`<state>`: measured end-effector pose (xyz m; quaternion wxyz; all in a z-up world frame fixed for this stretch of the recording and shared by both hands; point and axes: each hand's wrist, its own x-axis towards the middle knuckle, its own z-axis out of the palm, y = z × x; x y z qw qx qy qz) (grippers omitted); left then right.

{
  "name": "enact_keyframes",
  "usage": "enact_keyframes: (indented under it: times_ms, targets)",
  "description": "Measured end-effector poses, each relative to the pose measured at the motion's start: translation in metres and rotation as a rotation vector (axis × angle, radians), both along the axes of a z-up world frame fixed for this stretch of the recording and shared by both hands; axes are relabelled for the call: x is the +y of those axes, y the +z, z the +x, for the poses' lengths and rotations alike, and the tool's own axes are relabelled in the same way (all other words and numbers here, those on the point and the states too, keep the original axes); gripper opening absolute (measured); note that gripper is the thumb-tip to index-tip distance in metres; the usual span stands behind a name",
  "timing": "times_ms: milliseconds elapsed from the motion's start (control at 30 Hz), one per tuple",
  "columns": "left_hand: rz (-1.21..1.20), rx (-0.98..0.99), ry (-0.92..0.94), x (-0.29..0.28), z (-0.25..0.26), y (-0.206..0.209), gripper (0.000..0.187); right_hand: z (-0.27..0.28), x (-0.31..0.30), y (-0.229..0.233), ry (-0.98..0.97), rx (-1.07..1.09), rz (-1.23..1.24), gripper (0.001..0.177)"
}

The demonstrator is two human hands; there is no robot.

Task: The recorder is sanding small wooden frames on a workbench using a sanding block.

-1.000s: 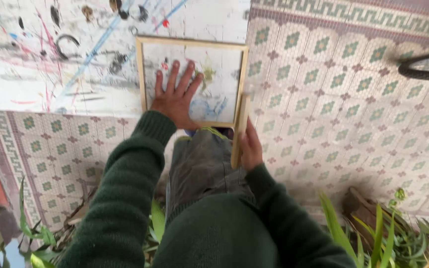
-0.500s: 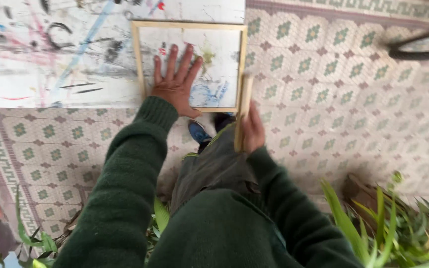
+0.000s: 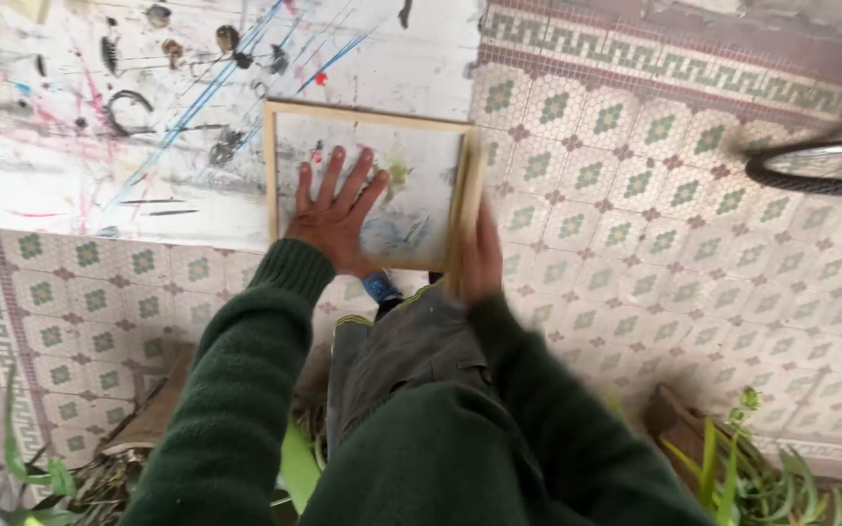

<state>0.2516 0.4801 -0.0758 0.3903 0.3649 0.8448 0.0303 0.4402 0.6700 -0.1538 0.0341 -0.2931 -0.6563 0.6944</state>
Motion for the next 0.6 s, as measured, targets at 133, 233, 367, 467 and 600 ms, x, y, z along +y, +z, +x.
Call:
enact_keyframes:
  times_ms: [133, 233, 367, 467, 600]
  targets:
    - [-0.073, -0.011, 0.000, 0.003, 0.005, -0.001, 0.144, -0.094, 0.048, -0.007, -0.033, 0.154, 0.091, 0.054]
    - [-0.050, -0.015, -0.028, 0.006, -0.002, -0.001, 0.144, -0.027, 0.018, -0.005, 0.042, 0.018, 0.200, 0.057]
    - [-0.116, 0.002, -0.058, 0.002, -0.001, -0.006, 0.145, 0.018, -0.013, 0.010, 0.006, 0.008, -0.087, 0.058]
    - [-0.079, 0.011, -0.060, -0.002, 0.004, -0.009, 0.148, -0.052, 0.018, 0.001, -0.026, 0.128, 0.049, 0.055]
    - [-0.032, 0.001, -0.026, -0.003, 0.005, -0.006, 0.152, -0.105, 0.039, 0.030, -0.031, 0.058, 0.080, 0.058]
